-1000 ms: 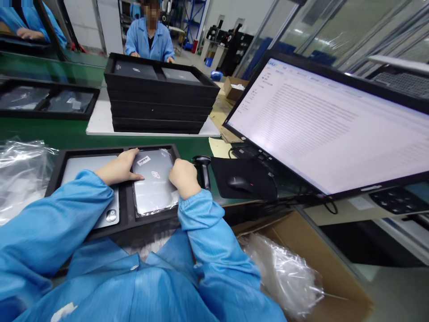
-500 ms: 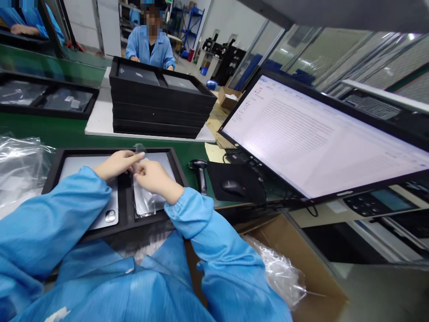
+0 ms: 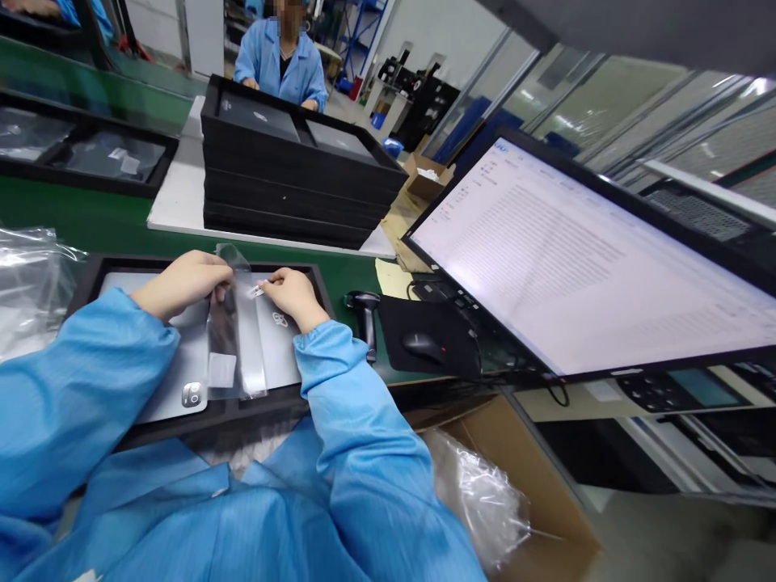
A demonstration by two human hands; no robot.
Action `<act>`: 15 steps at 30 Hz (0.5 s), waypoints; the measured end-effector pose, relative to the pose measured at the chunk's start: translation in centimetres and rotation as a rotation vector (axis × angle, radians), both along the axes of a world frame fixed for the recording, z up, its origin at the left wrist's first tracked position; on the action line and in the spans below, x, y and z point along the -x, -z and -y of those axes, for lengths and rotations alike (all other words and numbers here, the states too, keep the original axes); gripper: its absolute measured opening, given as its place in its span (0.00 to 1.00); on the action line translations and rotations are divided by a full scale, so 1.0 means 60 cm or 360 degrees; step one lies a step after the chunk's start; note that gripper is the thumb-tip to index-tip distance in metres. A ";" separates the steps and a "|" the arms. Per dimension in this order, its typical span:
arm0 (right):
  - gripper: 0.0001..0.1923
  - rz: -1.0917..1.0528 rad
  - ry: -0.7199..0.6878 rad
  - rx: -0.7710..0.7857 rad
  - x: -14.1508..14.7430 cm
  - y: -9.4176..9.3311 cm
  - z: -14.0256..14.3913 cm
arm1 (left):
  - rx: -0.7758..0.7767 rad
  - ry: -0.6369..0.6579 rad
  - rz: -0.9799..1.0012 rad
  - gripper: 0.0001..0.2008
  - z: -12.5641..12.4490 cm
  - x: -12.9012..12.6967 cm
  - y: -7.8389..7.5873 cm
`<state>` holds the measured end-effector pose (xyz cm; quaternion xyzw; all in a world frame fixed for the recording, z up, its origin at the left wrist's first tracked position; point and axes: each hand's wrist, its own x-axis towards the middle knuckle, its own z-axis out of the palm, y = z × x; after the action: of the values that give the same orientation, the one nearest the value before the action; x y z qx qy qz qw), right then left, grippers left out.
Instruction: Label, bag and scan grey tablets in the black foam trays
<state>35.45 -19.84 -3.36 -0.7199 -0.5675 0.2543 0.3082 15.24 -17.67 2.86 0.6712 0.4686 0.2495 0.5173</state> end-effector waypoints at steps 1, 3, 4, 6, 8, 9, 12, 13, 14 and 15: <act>0.12 -0.0013 -0.0008 0.0006 0.003 0.005 0.001 | -0.0021 -0.0002 -0.0008 0.07 0.001 0.000 -0.001; 0.11 -0.0098 0.0006 0.0035 0.009 0.010 0.000 | -0.0042 -0.0014 -0.0033 0.07 0.003 0.000 -0.002; 0.10 -0.0148 0.0013 0.0043 0.011 0.011 -0.002 | -0.0039 -0.0023 -0.0051 0.07 0.004 -0.001 -0.002; 0.07 -0.0255 0.0026 0.0038 0.015 0.011 -0.006 | -0.0030 -0.0034 -0.0072 0.07 0.005 -0.003 -0.002; 0.07 -0.0405 0.0055 0.0032 0.020 0.010 -0.008 | -0.0058 -0.0081 -0.0016 0.06 0.006 -0.006 -0.005; 0.08 -0.0496 0.0080 0.0032 0.022 0.007 -0.008 | -0.0089 -0.0140 0.0104 0.05 0.007 -0.006 -0.009; 0.09 -0.0793 0.0082 0.0062 0.023 -0.004 -0.005 | -0.0171 -0.0388 0.0734 0.10 0.004 0.005 -0.034; 0.10 -0.0860 0.0015 0.0104 0.020 -0.009 -0.003 | -0.0194 -0.0515 0.0957 0.12 0.002 0.015 -0.046; 0.10 -0.0889 -0.0088 0.0174 0.015 -0.013 -0.001 | -0.0245 -0.0649 0.1057 0.13 -0.002 0.029 -0.058; 0.11 -0.0881 -0.0215 0.0263 0.010 -0.017 0.001 | -0.0321 -0.0771 0.1023 0.15 -0.006 0.046 -0.069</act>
<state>34.85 -19.91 -2.35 -0.6064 -0.4858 0.5063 0.3740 12.48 -17.34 7.03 0.4769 0.4010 0.6056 0.4951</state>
